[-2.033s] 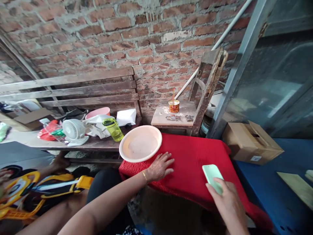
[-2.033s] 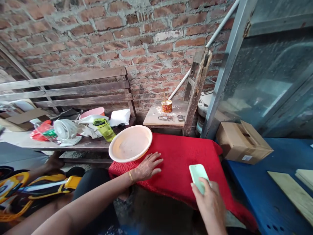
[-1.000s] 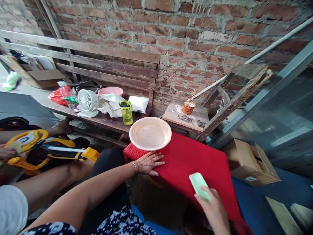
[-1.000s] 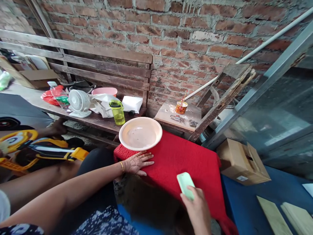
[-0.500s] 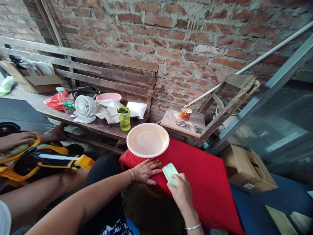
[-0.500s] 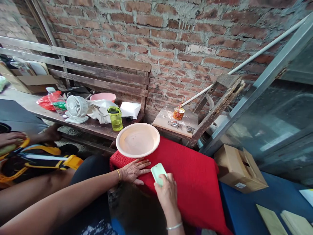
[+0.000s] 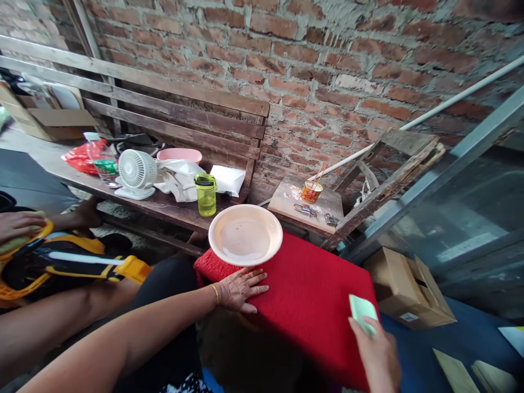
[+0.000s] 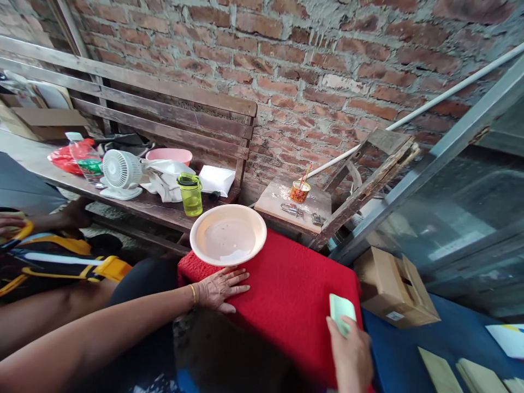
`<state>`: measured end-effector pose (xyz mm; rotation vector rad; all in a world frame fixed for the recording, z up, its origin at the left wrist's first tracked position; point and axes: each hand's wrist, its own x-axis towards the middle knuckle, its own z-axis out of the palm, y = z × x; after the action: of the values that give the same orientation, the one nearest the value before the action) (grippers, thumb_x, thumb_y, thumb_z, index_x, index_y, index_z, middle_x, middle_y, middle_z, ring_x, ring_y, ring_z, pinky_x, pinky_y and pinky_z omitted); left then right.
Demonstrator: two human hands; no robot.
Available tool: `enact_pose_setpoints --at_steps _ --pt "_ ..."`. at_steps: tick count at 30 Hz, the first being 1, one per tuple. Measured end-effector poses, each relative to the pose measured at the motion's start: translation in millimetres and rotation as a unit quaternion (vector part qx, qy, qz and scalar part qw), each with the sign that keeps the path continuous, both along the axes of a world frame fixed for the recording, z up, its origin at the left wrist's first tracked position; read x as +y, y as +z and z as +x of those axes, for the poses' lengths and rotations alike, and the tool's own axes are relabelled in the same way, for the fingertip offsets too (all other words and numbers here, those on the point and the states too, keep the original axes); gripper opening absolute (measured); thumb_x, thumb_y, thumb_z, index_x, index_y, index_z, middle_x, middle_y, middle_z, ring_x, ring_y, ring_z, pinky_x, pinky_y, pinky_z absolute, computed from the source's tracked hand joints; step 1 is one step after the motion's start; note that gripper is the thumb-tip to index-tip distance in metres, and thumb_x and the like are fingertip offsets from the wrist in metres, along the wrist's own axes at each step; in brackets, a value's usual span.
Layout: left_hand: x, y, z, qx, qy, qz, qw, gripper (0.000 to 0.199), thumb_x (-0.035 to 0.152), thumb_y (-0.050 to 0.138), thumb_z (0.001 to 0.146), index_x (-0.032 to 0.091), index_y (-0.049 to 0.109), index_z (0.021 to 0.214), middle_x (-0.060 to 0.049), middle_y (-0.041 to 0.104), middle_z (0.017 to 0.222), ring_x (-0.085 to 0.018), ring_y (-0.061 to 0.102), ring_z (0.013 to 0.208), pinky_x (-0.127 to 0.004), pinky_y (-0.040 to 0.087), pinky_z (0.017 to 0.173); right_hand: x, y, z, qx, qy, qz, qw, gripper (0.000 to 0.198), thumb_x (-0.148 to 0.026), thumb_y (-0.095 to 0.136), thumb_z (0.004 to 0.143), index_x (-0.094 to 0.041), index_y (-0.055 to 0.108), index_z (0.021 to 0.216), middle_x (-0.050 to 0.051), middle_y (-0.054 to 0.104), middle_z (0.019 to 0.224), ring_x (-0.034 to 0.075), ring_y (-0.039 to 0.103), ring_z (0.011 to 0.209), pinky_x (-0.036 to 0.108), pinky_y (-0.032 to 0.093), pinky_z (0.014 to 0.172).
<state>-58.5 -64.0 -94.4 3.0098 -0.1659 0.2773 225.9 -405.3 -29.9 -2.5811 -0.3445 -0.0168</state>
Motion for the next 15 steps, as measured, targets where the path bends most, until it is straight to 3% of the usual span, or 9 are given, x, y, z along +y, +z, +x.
enact_pose_setpoints --at_steps 2,4,7,10,13,15 --pt "1 3.0 0 0.006 -0.004 0.008 1.0 0.077 0.072 0.055 0.093 0.027 0.047 0.154 -0.014 0.044 0.16 -0.034 0.044 0.145 -0.047 0.028 0.122 58 -7 -35 0.001 0.106 0.046 0.993 0.048 -0.068 0.058 0.074 -0.027 0.073 0.095 0.007 0.062 0.084 0.028 0.065 0.074 0.041 0.053 0.068" --pt "1 5.1 -1 0.01 -0.005 0.018 1.0 0.076 0.072 0.054 0.093 0.027 0.047 0.154 -0.015 0.044 0.159 -0.034 0.045 0.145 -0.046 0.029 0.121 112 -13 -70 -0.004 0.232 0.082 0.969 0.039 -0.057 0.06 0.077 -0.026 0.073 0.097 0.007 0.065 0.092 0.026 0.066 0.082 0.037 0.053 0.076" --pt "2 4.5 -1 0.007 -0.003 0.023 1.0 0.075 0.072 0.055 0.093 0.028 0.047 0.154 -0.013 0.044 0.16 -0.033 0.044 0.146 -0.045 0.029 0.122 155 -18 -94 -0.003 0.324 0.075 0.943 0.028 -0.044 0.06 0.078 -0.027 0.074 0.096 0.005 0.065 0.095 0.024 0.066 0.084 0.037 0.053 0.082" --pt "2 1.1 -1 0.002 0.002 0.022 1.0 0.076 0.072 0.055 0.092 0.028 0.046 0.154 -0.013 0.043 0.16 -0.033 0.043 0.146 -0.045 0.029 0.122 135 -16 -68 0.02 0.283 0.056 0.957 0.033 -0.047 0.061 0.073 -0.027 0.074 0.095 0.006 0.064 0.095 0.026 0.067 0.085 0.04 0.053 0.082" --pt "1 -2.3 0 0.0 0.004 0.014 1.0 0.077 0.073 0.055 0.092 0.028 0.046 0.155 -0.013 0.043 0.16 -0.033 0.042 0.147 -0.045 0.029 0.121 68 -7 -9 0.044 0.137 0.02 0.989 0.041 -0.06 0.063 0.067 -0.029 0.074 0.09 0.009 0.062 0.085 0.032 0.067 0.078 0.046 0.053 0.073" --pt "0 -3.9 0 -0.001 0.006 0.006 1.0 0.078 0.074 0.054 0.092 0.028 0.046 0.155 -0.013 0.043 0.16 -0.033 0.042 0.147 -0.046 0.029 0.121 17 1 28 0.05 0.052 -0.01 0.997 0.042 -0.066 0.059 0.071 -0.03 0.073 0.088 0.01 0.058 0.073 0.035 0.065 0.07 0.05 0.051 0.067"
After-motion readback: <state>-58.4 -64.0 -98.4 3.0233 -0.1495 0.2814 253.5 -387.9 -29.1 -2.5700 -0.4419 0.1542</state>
